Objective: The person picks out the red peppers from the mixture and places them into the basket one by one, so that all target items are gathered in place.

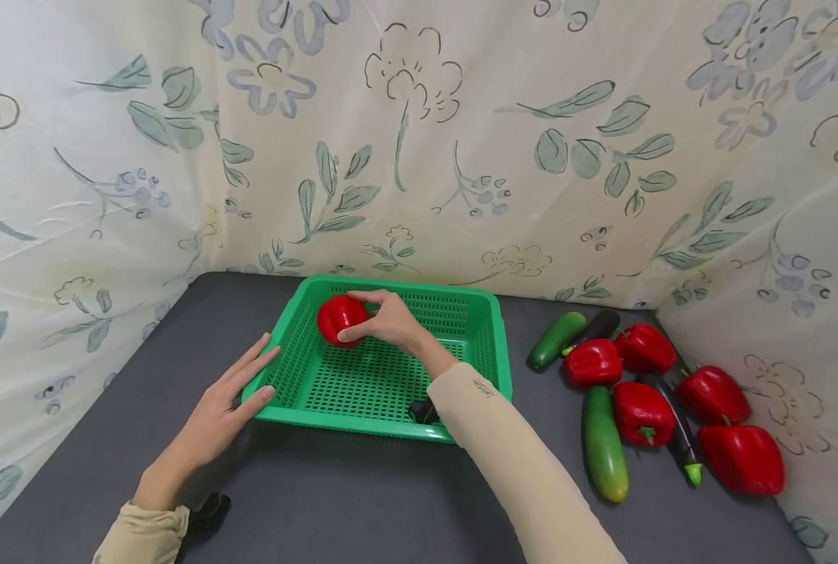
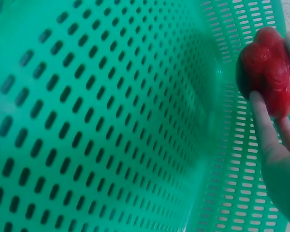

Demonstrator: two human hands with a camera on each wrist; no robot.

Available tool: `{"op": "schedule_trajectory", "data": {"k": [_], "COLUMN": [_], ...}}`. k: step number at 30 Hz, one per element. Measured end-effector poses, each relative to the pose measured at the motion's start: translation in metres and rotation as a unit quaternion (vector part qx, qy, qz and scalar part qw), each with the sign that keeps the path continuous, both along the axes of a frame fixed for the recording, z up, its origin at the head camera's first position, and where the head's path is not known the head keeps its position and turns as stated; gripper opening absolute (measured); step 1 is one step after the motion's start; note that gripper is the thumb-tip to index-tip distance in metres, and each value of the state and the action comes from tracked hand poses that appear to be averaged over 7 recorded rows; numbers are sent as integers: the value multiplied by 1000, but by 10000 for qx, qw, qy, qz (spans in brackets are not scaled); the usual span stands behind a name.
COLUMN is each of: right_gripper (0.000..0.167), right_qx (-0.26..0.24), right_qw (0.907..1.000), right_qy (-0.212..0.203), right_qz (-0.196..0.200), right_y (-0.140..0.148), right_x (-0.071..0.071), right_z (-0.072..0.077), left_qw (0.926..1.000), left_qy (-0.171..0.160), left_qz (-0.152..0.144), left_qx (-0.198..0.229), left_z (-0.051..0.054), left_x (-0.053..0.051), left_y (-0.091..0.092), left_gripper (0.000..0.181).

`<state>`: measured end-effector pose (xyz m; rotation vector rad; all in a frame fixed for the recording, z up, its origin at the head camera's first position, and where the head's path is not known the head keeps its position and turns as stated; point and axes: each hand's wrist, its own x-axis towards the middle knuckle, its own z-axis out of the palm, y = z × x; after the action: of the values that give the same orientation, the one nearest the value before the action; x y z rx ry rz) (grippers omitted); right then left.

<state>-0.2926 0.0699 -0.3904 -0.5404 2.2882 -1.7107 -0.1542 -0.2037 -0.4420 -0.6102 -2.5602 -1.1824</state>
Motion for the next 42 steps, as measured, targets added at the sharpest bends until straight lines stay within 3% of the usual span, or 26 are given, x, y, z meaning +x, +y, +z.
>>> {"op": "schedule_trajectory", "data": {"k": [10, 25, 28, 35, 42], "right_gripper": [70, 67, 67, 66, 66], "right_qx": [800, 277, 321, 964, 924], "right_qw": [9965, 9948, 9957, 9953, 9956], "right_qy": [-226, -955, -861, -71, -113], "right_qz": [-22, 212, 146, -27, -103], "right_y": [-8, -6, -7, -9, -9], "right_x": [-3, -7, -6, -3, -3], "right_z": [-5, -6, -6, -7, -6], "left_qw": [10000, 10000, 10000, 10000, 10000], "left_qy": [-48, -15, -9, -21, -8], "left_qz": [-14, -34, -18, 8, 27], "left_qx": [47, 68, 51, 43, 43], "left_z": [1, 3, 3, 3, 4], "left_x": [-1, -1, -1, 0, 1], "left_y": [2, 1, 1, 1, 1], "left_gripper": [58, 58, 58, 59, 58]}}
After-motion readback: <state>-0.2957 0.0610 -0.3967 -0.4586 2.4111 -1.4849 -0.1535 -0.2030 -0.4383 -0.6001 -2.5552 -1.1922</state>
